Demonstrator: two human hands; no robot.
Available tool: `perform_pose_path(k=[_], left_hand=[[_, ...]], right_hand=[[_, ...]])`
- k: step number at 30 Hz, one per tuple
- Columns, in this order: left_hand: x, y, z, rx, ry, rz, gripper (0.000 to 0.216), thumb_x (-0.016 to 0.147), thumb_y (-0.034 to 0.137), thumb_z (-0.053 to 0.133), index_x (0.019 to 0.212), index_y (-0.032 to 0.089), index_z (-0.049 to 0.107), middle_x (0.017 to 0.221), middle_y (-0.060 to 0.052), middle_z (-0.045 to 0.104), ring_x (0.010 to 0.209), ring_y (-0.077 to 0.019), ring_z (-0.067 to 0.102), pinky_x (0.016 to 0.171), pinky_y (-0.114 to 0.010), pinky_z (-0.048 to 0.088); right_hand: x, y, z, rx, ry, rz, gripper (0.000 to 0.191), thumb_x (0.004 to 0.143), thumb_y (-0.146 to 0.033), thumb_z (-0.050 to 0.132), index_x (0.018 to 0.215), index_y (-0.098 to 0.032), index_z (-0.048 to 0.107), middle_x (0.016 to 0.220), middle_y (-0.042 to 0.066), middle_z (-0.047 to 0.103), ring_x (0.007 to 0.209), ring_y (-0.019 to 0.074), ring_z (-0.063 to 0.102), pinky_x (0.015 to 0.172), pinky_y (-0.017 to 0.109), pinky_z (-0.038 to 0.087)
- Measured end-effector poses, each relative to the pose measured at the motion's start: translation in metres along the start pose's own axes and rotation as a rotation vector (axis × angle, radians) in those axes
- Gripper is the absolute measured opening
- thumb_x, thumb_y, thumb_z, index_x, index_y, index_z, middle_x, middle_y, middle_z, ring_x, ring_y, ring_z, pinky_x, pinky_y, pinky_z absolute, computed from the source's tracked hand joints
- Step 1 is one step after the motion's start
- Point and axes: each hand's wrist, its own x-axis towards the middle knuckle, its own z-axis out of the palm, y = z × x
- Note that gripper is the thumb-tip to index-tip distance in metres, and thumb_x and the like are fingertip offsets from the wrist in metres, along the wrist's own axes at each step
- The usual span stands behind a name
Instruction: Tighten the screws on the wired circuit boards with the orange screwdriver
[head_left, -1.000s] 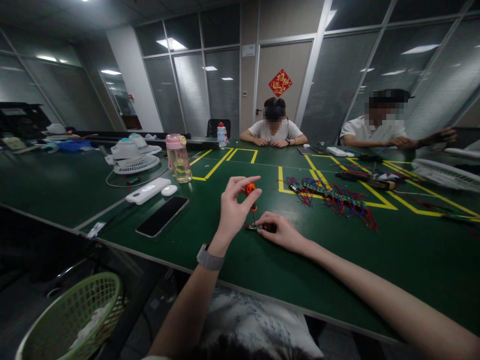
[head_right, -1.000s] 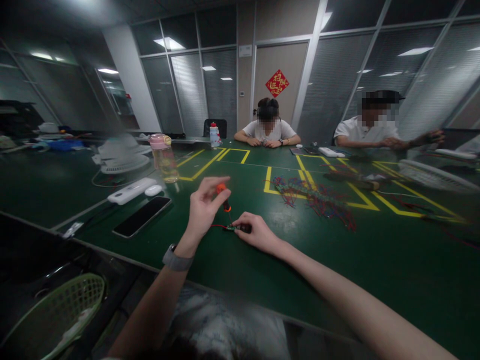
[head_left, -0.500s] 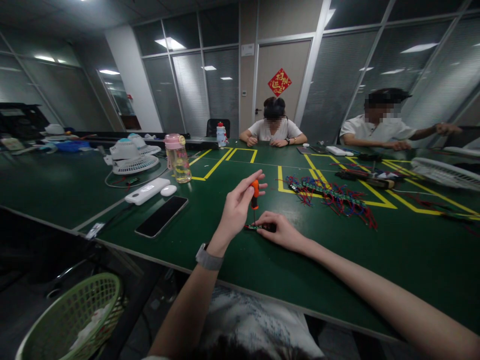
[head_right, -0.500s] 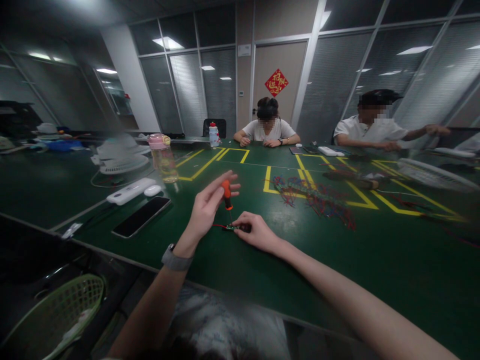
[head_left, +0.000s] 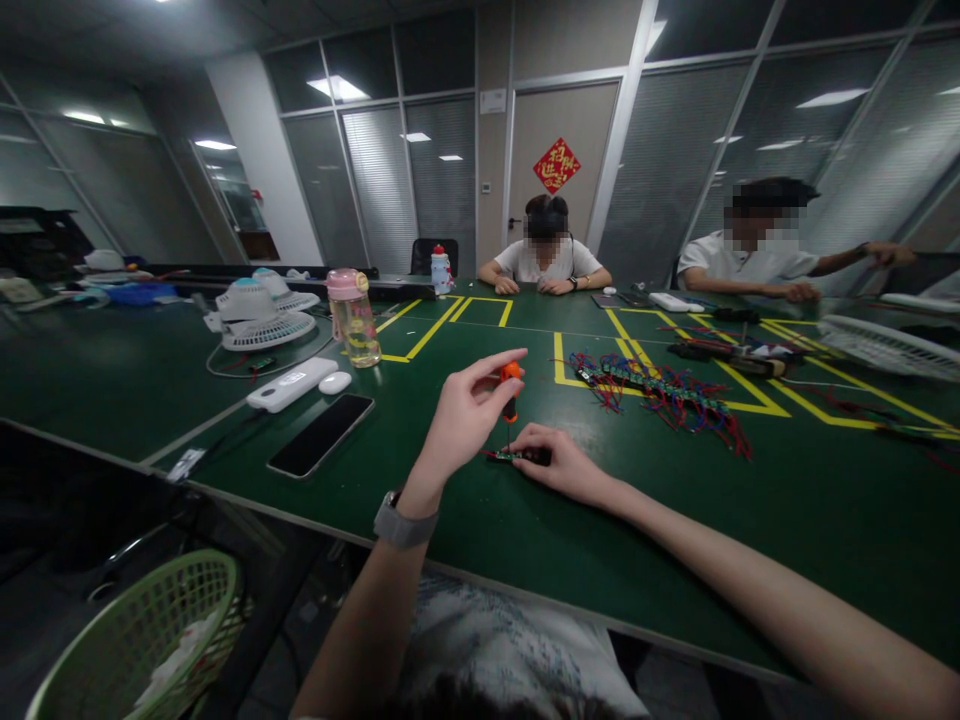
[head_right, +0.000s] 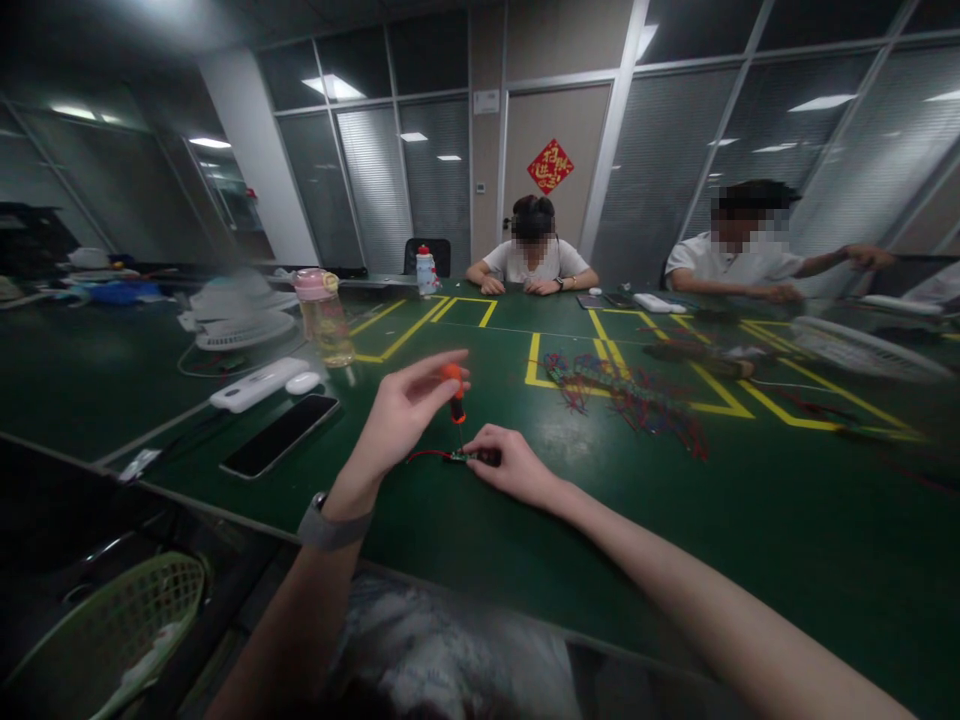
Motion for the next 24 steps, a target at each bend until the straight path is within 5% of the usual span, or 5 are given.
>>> perform_pose_path(k=[2,5,12,19,24], left_hand=[[0.006,0.002,-0.001,0.133,-0.082,0.050,0.025,0.079,0.024,0.067,0.104,0.021,0.069,0.102,-0.005,0.066,0.087,-0.0163,0.064,0.077,-0.028,0.055],[0.013,-0.003,0.003,0.243,0.008,0.138,0.019,0.085,0.032,0.061,0.098,0.022,0.070,0.102,-0.006,0.062,0.090,-0.0171,0.063,0.079,-0.029,0.054],[0.012,-0.015,0.009,-0.187,0.057,0.073,0.033,0.094,0.034,0.044,0.115,0.017,0.062,0.109,-0.010,0.066,0.087,-0.0172,0.067,0.075,-0.030,0.056],[0.006,-0.015,0.007,-0.018,0.163,0.164,0.025,0.088,0.035,0.056,0.098,0.020,0.072,0.088,-0.004,0.066,0.075,-0.0113,0.061,0.069,-0.022,0.051],[0.007,-0.016,0.012,-0.199,-0.040,0.131,0.037,0.093,0.028,0.043,0.127,0.022,0.056,0.120,-0.008,0.062,0.102,-0.0184,0.063,0.087,-0.033,0.052]], right_hand=[[0.000,0.000,0.000,-0.010,0.001,-0.004,0.019,0.080,-0.016,0.061,0.094,-0.016,0.073,0.084,0.005,0.062,0.070,0.0140,0.056,0.062,0.026,0.045],[0.000,0.000,0.000,-0.012,0.001,-0.005,0.018,0.080,-0.016,0.061,0.093,-0.016,0.072,0.083,0.005,0.062,0.070,0.0139,0.056,0.062,0.026,0.046],[0.000,-0.001,0.000,-0.007,0.006,-0.004,0.018,0.080,-0.017,0.061,0.094,-0.016,0.073,0.084,0.005,0.062,0.071,0.0142,0.057,0.062,0.026,0.046],[0.001,0.000,0.000,-0.006,0.001,-0.011,0.019,0.080,-0.017,0.061,0.095,-0.017,0.073,0.084,0.005,0.063,0.071,0.0142,0.056,0.064,0.026,0.046],[0.000,0.000,0.000,-0.006,0.008,-0.012,0.018,0.079,-0.016,0.061,0.094,-0.017,0.073,0.084,0.005,0.062,0.070,0.0135,0.056,0.063,0.026,0.046]])
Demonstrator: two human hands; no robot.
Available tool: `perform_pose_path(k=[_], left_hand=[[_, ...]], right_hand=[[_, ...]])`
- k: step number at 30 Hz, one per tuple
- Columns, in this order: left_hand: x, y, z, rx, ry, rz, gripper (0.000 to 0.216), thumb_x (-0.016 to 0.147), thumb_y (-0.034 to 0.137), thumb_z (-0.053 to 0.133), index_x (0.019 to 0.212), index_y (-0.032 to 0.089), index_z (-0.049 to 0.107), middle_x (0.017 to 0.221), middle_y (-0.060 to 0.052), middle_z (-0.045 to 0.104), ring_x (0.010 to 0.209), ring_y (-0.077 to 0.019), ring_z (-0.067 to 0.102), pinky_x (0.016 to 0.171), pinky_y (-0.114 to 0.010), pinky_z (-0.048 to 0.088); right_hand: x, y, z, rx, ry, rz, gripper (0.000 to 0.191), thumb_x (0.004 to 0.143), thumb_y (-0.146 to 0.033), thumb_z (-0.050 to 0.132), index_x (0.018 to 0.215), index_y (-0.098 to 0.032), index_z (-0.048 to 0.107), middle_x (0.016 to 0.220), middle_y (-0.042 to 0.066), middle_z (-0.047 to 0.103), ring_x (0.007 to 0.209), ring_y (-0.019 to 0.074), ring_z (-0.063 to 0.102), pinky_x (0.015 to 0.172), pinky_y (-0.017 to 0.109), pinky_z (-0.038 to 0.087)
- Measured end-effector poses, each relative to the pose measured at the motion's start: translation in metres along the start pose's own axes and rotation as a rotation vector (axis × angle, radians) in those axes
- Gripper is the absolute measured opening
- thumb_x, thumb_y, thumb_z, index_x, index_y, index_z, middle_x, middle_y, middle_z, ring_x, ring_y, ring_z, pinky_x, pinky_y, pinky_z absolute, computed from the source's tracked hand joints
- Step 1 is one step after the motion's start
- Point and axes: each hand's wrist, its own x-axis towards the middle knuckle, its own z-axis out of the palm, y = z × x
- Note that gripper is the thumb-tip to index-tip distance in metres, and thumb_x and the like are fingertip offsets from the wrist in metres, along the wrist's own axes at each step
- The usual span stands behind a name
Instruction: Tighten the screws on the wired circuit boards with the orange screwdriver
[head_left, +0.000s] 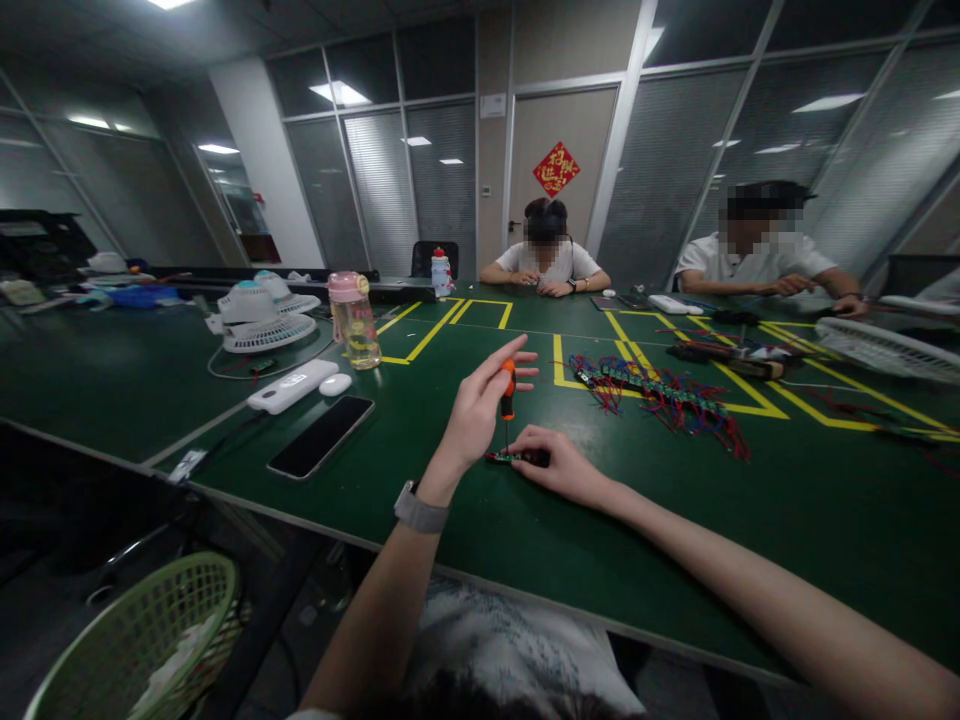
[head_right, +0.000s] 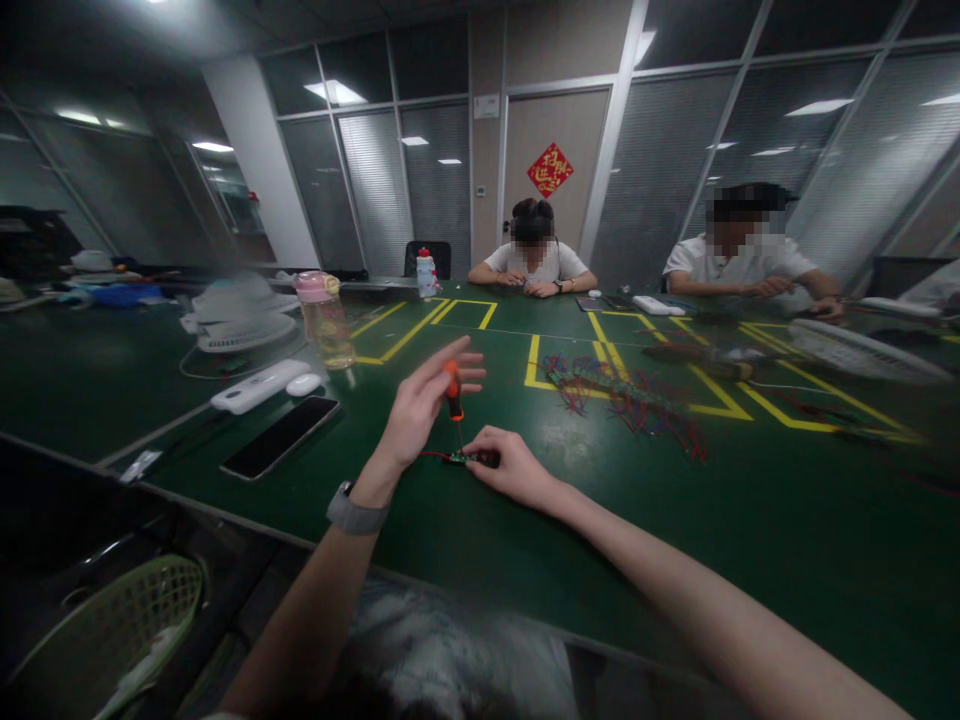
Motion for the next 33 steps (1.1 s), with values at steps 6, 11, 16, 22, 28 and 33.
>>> perform_pose_path(k=[6,11,16,22,28,33], left_hand=[[-0.0024,0.0007,0.0020,0.246,0.203,0.073,0.025,0.076,0.026,0.071,0.101,0.021,0.071,0.095,-0.004,0.063,0.086,-0.0142,0.062,0.074,-0.024,0.051],[-0.0018,-0.0012,0.0016,0.194,0.161,0.050,0.030,0.090,0.030,0.052,0.117,0.025,0.065,0.119,-0.007,0.057,0.107,-0.0169,0.058,0.090,-0.029,0.049],[-0.0017,-0.0020,0.0029,-0.033,0.086,-0.058,0.036,0.087,0.027,0.056,0.122,0.020,0.060,0.113,-0.009,0.065,0.095,-0.0184,0.065,0.083,-0.033,0.054],[-0.0020,-0.0026,-0.0020,0.188,0.232,-0.006,0.027,0.077,0.027,0.070,0.103,0.023,0.071,0.111,-0.006,0.062,0.099,-0.0160,0.059,0.082,-0.025,0.050],[-0.0019,-0.0043,-0.0002,-0.208,0.060,-0.117,0.033,0.088,0.025,0.054,0.119,0.023,0.063,0.119,-0.008,0.064,0.105,-0.0200,0.062,0.090,-0.034,0.049],[-0.0037,-0.0067,0.0022,-0.091,0.148,-0.088,0.029,0.073,0.020,0.073,0.102,0.021,0.070,0.100,-0.004,0.067,0.090,-0.0138,0.062,0.078,-0.023,0.049]], right_hand=[[-0.0006,0.0000,-0.0001,0.002,0.000,-0.001,0.019,0.079,-0.016,0.061,0.094,-0.016,0.073,0.083,0.005,0.062,0.071,0.0146,0.057,0.064,0.027,0.047],[-0.0006,0.0000,0.0001,0.010,-0.006,-0.002,0.018,0.080,-0.016,0.061,0.094,-0.016,0.072,0.084,0.005,0.063,0.072,0.0150,0.057,0.066,0.028,0.047],[-0.0005,0.0001,0.0001,0.009,-0.007,-0.005,0.019,0.080,-0.015,0.060,0.094,-0.015,0.072,0.084,0.005,0.063,0.072,0.0151,0.057,0.066,0.027,0.047],[-0.0007,-0.0003,-0.0003,-0.002,-0.012,-0.004,0.018,0.080,-0.015,0.061,0.094,-0.014,0.072,0.084,0.006,0.062,0.072,0.0149,0.056,0.064,0.027,0.045],[-0.0005,-0.0011,-0.0001,0.001,-0.013,0.006,0.018,0.080,-0.016,0.060,0.094,-0.014,0.072,0.083,0.005,0.061,0.070,0.0145,0.056,0.062,0.026,0.044],[-0.0007,0.0002,0.0003,-0.002,-0.007,-0.008,0.018,0.080,-0.015,0.061,0.094,-0.014,0.072,0.082,0.005,0.061,0.070,0.0148,0.056,0.063,0.027,0.045]])
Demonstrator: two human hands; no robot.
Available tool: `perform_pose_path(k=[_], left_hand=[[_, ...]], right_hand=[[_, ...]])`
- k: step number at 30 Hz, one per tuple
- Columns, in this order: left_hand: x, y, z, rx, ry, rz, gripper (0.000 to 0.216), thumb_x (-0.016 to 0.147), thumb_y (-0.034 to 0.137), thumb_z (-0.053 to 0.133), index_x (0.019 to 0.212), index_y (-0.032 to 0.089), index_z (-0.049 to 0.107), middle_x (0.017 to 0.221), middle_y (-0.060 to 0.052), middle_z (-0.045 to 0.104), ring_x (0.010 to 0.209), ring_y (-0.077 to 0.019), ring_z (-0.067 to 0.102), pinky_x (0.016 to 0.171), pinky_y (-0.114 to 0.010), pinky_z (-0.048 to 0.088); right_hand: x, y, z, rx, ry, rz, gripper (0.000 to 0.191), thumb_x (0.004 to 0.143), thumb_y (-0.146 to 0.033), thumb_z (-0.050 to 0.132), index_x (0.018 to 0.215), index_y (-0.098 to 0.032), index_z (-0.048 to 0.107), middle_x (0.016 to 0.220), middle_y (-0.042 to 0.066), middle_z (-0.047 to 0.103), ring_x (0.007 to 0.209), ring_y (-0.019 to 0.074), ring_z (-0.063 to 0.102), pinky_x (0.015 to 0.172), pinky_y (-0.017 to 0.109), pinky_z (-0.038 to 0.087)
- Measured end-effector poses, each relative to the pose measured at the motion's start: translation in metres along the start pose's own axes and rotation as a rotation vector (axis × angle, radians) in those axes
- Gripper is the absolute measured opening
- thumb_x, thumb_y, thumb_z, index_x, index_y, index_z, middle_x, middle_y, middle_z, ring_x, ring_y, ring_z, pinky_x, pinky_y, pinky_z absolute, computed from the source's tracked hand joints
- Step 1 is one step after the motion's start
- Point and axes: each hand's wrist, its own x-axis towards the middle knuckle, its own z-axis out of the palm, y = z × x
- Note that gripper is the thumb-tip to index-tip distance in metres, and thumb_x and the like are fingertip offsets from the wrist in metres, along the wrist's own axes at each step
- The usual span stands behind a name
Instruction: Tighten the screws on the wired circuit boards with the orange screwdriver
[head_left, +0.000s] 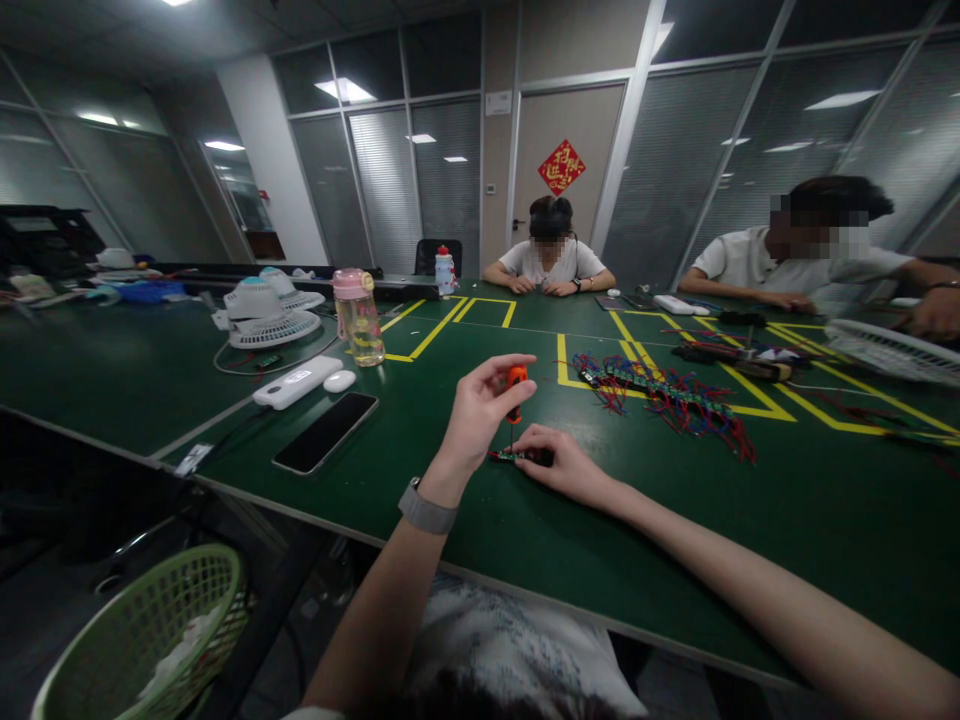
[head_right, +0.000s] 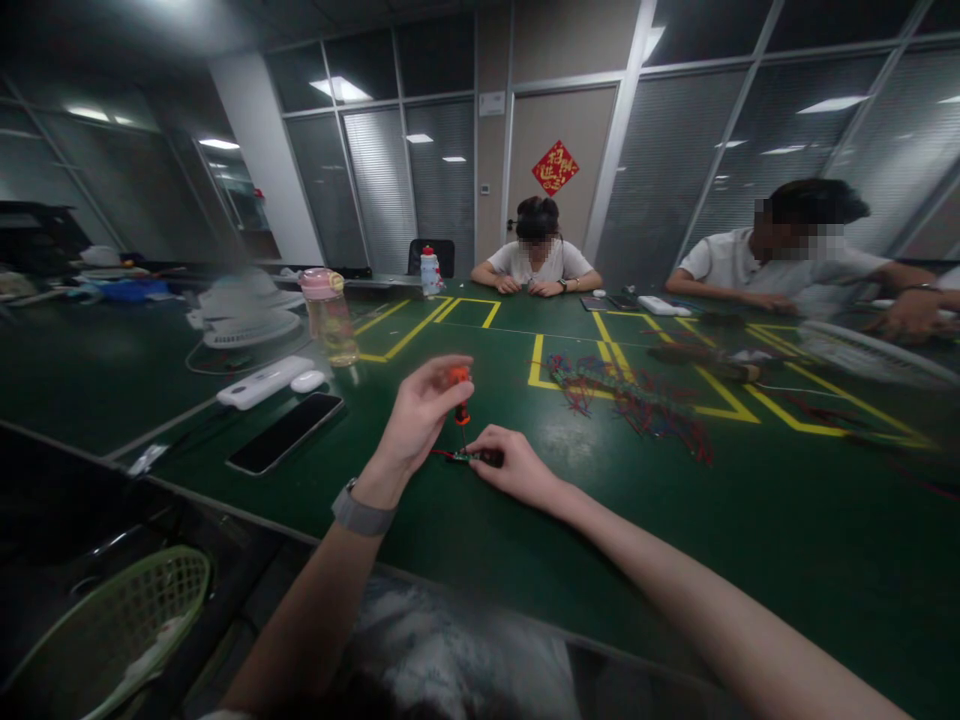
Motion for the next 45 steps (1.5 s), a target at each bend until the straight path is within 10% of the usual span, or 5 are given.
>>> perform_pose_path(k=[14,30,45], left_hand=[[-0.0032,0.0065,0.0051,0.427,0.073,0.255,0.017,0.084,0.024,0.061,0.099,0.021,0.070,0.110,-0.007,0.056,0.103,-0.0176,0.057,0.086,-0.028,0.049],[-0.0008,0.0045,0.0034,0.090,-0.010,0.109,0.022,0.090,0.025,0.050,0.105,0.020,0.065,0.112,-0.008,0.063,0.096,-0.0174,0.063,0.080,-0.030,0.053],[-0.0010,0.0040,0.0019,0.240,0.078,0.153,0.020,0.079,0.028,0.068,0.097,0.019,0.069,0.099,-0.005,0.064,0.086,-0.0142,0.062,0.076,-0.025,0.052]], right_hand=[[0.0006,0.0009,0.0001,0.004,-0.001,-0.001,0.019,0.079,-0.014,0.060,0.094,-0.014,0.072,0.083,0.006,0.061,0.070,0.0148,0.056,0.064,0.027,0.045],[0.0000,-0.0011,-0.0008,-0.001,-0.004,0.003,0.018,0.080,-0.017,0.060,0.094,-0.015,0.072,0.084,0.006,0.062,0.073,0.0150,0.057,0.066,0.027,0.046],[-0.0002,-0.0002,-0.0007,-0.004,0.003,0.000,0.018,0.080,-0.016,0.061,0.094,-0.017,0.072,0.084,0.005,0.063,0.072,0.0148,0.057,0.065,0.027,0.047]])
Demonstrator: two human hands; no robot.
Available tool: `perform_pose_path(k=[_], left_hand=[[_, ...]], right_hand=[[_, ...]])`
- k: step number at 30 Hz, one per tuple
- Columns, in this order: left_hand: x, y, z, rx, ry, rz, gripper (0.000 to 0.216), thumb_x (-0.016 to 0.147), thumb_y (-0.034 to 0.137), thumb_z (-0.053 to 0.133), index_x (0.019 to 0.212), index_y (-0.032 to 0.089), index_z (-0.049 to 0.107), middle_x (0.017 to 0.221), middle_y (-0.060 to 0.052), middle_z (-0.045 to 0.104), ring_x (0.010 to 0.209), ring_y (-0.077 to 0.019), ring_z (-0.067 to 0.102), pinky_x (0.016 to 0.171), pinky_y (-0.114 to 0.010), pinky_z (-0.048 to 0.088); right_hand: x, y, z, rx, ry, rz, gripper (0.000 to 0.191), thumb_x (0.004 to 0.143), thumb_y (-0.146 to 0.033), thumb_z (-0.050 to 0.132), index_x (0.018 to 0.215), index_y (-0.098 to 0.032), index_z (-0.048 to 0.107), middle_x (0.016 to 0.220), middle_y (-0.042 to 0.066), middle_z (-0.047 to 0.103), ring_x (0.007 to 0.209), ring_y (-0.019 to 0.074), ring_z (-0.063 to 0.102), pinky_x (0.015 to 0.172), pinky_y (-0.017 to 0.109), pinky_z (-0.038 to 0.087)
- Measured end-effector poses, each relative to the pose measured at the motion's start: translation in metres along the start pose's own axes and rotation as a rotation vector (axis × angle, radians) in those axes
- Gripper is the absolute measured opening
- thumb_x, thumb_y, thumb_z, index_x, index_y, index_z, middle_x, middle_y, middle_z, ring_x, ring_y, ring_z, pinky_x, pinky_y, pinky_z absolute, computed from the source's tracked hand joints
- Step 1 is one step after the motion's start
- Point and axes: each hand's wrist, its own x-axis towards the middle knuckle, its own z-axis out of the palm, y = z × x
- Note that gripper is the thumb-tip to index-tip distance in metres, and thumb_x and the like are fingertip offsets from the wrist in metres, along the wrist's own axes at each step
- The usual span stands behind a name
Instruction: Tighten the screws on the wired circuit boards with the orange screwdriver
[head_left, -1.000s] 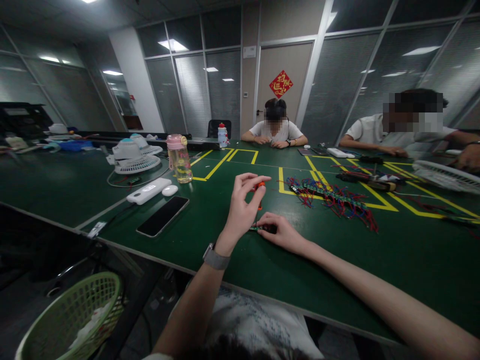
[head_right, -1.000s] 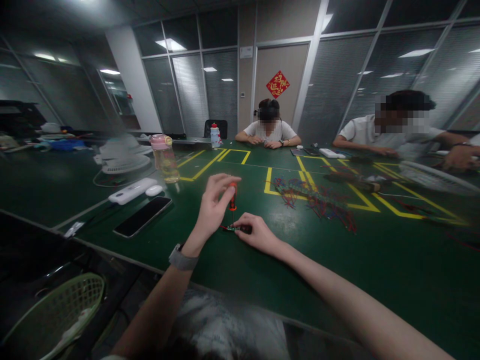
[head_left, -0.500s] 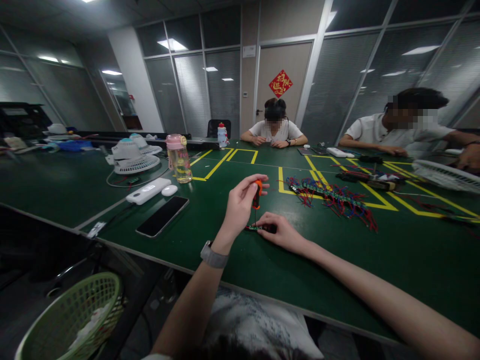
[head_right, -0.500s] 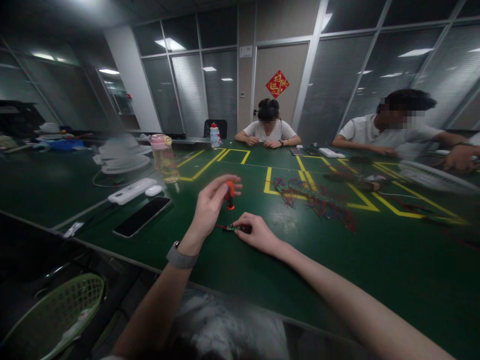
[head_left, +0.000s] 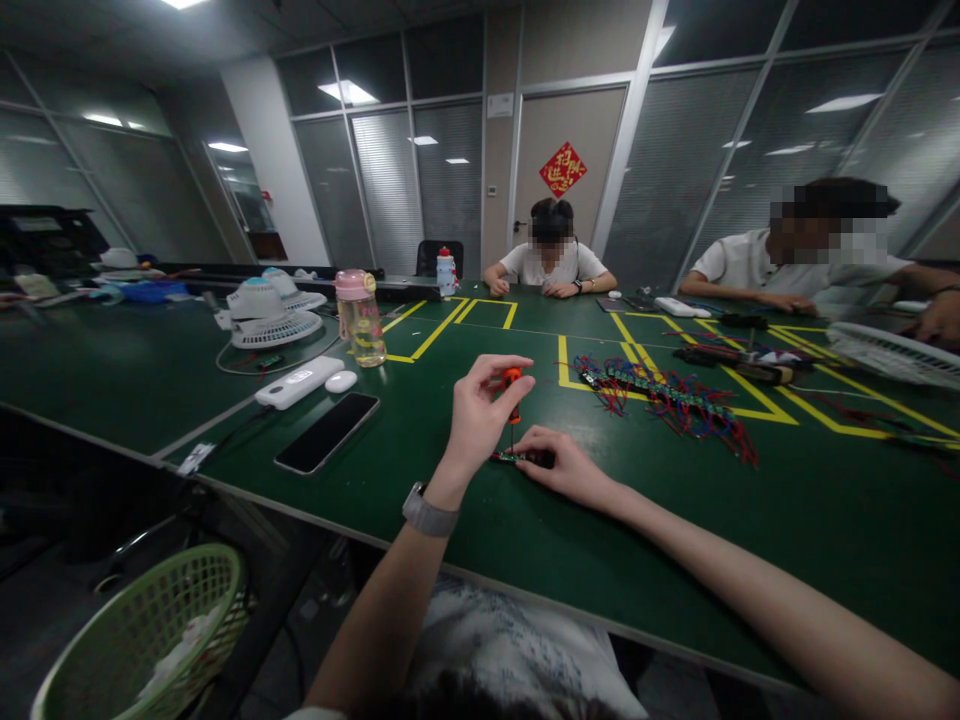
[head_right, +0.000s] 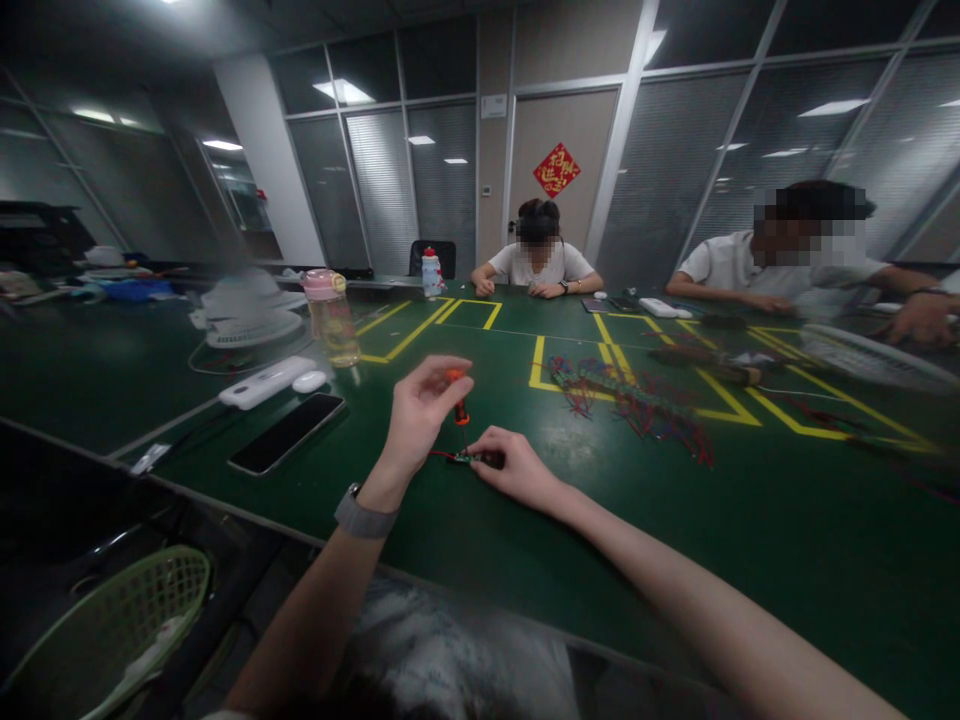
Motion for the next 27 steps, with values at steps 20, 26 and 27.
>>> perform_pose_path(k=[20,26,27], left_hand=[[-0.0006,0.0002,0.0013,-0.085,-0.061,-0.021,0.023,0.085,0.027,0.061,0.106,0.021,0.068,0.104,-0.007,0.065,0.092,-0.0167,0.063,0.083,-0.030,0.052],[-0.0002,0.0016,-0.0017,0.095,0.006,0.044,0.020,0.087,0.026,0.057,0.102,0.024,0.070,0.119,-0.008,0.057,0.110,-0.0191,0.055,0.088,-0.030,0.048],[-0.0003,0.0020,-0.0013,0.027,-0.020,0.025,0.023,0.090,0.027,0.052,0.105,0.023,0.069,0.122,-0.008,0.057,0.111,-0.0195,0.056,0.089,-0.032,0.049]], right_hand=[[0.0004,-0.0023,-0.0006,-0.008,-0.004,0.000,0.017,0.080,-0.016,0.060,0.093,-0.016,0.072,0.082,0.005,0.062,0.070,0.0146,0.056,0.064,0.027,0.047],[-0.0002,-0.0006,-0.0002,0.004,0.001,-0.002,0.018,0.080,-0.017,0.060,0.093,-0.017,0.072,0.083,0.005,0.062,0.072,0.0148,0.057,0.065,0.027,0.047],[-0.0002,-0.0004,-0.0001,0.002,0.002,-0.002,0.018,0.080,-0.017,0.061,0.094,-0.017,0.072,0.083,0.005,0.062,0.072,0.0148,0.057,0.065,0.027,0.046]])
